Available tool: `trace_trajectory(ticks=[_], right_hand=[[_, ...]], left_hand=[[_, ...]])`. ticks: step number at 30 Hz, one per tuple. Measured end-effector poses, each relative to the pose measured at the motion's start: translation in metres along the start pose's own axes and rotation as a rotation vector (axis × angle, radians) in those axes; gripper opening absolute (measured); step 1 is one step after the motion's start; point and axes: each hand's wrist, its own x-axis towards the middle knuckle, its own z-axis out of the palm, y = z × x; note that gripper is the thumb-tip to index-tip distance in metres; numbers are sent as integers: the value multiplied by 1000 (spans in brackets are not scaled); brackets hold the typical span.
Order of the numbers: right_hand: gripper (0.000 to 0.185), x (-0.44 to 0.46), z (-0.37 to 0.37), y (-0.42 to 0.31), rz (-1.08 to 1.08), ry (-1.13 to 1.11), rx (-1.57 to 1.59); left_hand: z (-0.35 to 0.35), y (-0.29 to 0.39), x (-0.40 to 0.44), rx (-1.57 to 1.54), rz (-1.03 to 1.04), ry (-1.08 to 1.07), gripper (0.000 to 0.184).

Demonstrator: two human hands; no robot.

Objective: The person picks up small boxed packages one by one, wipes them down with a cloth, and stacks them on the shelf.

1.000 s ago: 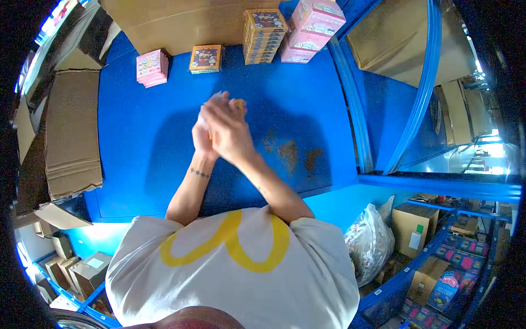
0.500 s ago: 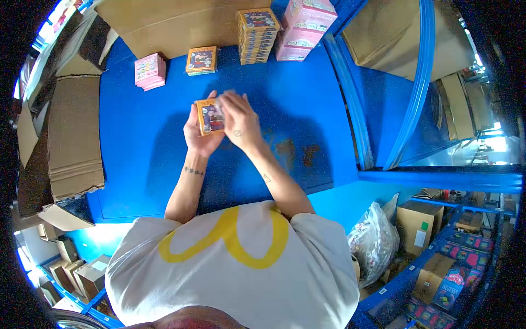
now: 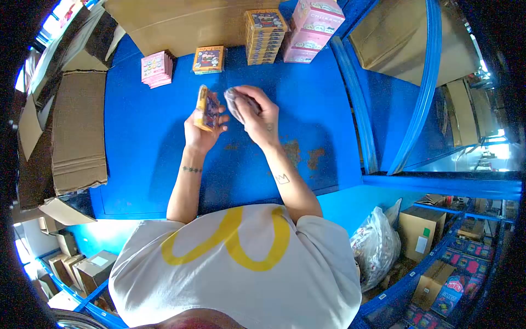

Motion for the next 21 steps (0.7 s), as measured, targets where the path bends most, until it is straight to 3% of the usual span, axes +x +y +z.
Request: trace_trajectory(ticks=[3,7,11,12,17,21], right_hand=[[23,14,17,7,-405,-29,-300],[19,9,30,2,-428,-166,-526],[16,-15,21,-6,-544,-309,-638],[16,-10,18,-7,-546,-307,-642],[17,6,3,-10,-528,-164,-745],[16,-29,-3,-5,-295,-335,-645]], left_hand=[[-7,-6,2,15,27,-67,44],[-20,-14,3,-83,62,-243,39],[-8,-12,6,88,129,97,37],[-8,-13,8,86,127,93,37],[-12,-25,9,-2,34,-228,35],[-7,-20,9,202,199,197,32]])
